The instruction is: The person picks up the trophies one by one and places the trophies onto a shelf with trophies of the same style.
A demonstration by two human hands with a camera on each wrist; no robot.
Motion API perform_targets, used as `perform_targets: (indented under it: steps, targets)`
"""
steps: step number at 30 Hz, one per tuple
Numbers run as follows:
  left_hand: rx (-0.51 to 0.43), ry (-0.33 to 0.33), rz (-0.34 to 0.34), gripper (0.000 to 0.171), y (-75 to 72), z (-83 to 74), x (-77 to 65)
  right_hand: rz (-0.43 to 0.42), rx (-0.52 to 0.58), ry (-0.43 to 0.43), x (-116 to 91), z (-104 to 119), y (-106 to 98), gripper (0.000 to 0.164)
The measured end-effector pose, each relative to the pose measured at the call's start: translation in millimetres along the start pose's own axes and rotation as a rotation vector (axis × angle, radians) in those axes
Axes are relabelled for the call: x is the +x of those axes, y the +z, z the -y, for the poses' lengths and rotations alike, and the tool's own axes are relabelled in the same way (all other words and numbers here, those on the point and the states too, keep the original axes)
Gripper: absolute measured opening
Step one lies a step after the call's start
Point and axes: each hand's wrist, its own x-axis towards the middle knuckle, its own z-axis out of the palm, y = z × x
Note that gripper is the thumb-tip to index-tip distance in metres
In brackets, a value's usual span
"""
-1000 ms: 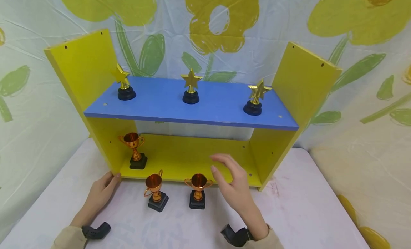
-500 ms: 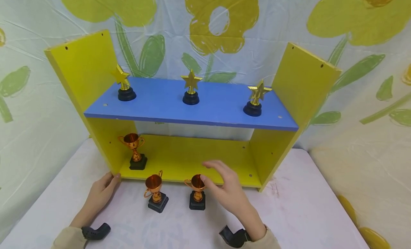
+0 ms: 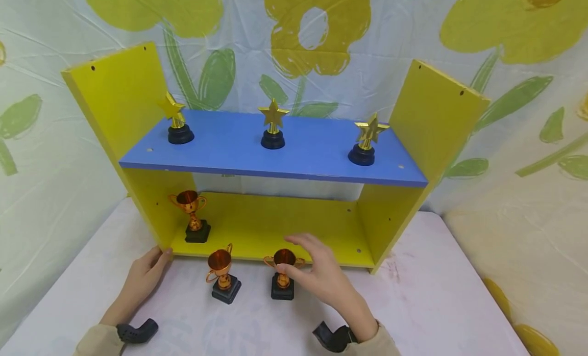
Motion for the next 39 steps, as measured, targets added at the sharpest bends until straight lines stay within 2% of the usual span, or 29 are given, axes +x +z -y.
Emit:
perform_targets:
  steps: [15, 39]
  targets:
    - [0.006, -0.006, 0.001, 0.054, 0.3, -0.7, 0.7, 0.052, 0.009, 0.003, 2.2, -5.8, 6.2, 0.047]
    - [0.006, 0.007, -0.001, 0.053, 1.0, 0.8, 0.9, 0.041, 0.019, -0.015, 2.0, -3.4, 7.0, 0.046]
